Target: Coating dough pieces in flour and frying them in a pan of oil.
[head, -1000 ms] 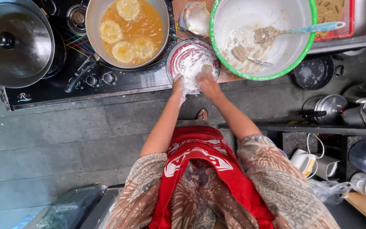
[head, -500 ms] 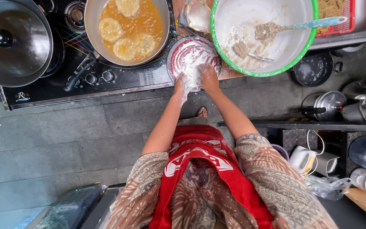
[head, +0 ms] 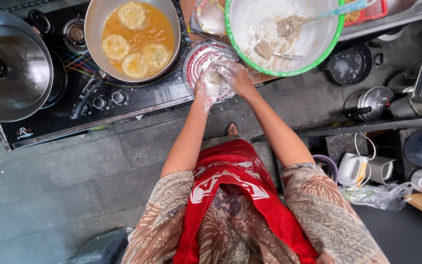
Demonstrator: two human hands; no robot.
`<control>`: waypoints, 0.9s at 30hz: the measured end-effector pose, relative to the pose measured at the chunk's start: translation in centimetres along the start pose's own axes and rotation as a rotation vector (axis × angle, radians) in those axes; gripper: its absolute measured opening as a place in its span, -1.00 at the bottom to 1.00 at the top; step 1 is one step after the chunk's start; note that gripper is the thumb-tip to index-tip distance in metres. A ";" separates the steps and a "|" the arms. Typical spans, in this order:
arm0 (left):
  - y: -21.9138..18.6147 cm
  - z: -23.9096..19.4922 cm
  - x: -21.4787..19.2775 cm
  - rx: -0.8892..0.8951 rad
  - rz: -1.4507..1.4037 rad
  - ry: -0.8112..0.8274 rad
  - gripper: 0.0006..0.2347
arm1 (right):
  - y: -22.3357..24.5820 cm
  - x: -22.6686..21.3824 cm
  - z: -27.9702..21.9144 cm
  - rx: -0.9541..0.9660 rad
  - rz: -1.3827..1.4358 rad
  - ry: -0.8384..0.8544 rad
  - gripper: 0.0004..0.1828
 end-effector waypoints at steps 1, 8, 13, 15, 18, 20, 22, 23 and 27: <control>0.2 0.9 -0.9 -0.006 0.003 0.003 -0.60 | 0.2 -0.6 -0.1 0.001 0.000 -0.007 -0.68; -1.4 -5.6 9.5 0.005 0.004 -0.253 -0.58 | -4.0 -9.8 2.7 0.030 -0.244 -0.242 -0.84; -1.0 -4.6 11.0 0.004 -0.033 -0.291 -0.63 | -25.0 -20.7 4.6 0.169 -0.657 -0.228 -0.63; -0.4 -0.2 7.7 0.005 -0.058 -0.081 -0.68 | -35.5 -22.3 10.5 0.370 -0.896 -0.125 -0.67; 0.1 0.1 10.5 0.044 -0.087 0.010 -0.66 | -35.7 -21.4 11.0 0.154 -1.290 0.099 -0.69; 1.0 4.5 7.1 0.081 -0.091 0.182 -0.60 | -39.8 -21.8 12.5 0.149 -1.264 0.130 -0.68; 1.0 6.6 6.0 0.121 -0.089 0.355 -0.53 | -39.1 -21.3 12.9 0.142 -1.237 0.160 -0.66; 1.0 6.6 6.8 0.146 -0.065 0.451 -0.52 | -36.6 -21.0 12.3 0.162 -1.215 0.166 -0.67; 1.0 7.3 8.3 0.208 -0.019 0.534 -0.49 | -34.2 -20.2 11.6 0.191 -1.176 0.241 -0.67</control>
Point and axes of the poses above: each hand's wrist, its own z-axis towards the middle knuckle, its own x-axis out of the palm, y = z × x, the point moved 7 cm from there along z, towards the middle knuckle, and after that the axes turned 5 degrees about z, right-handed, at the moved point
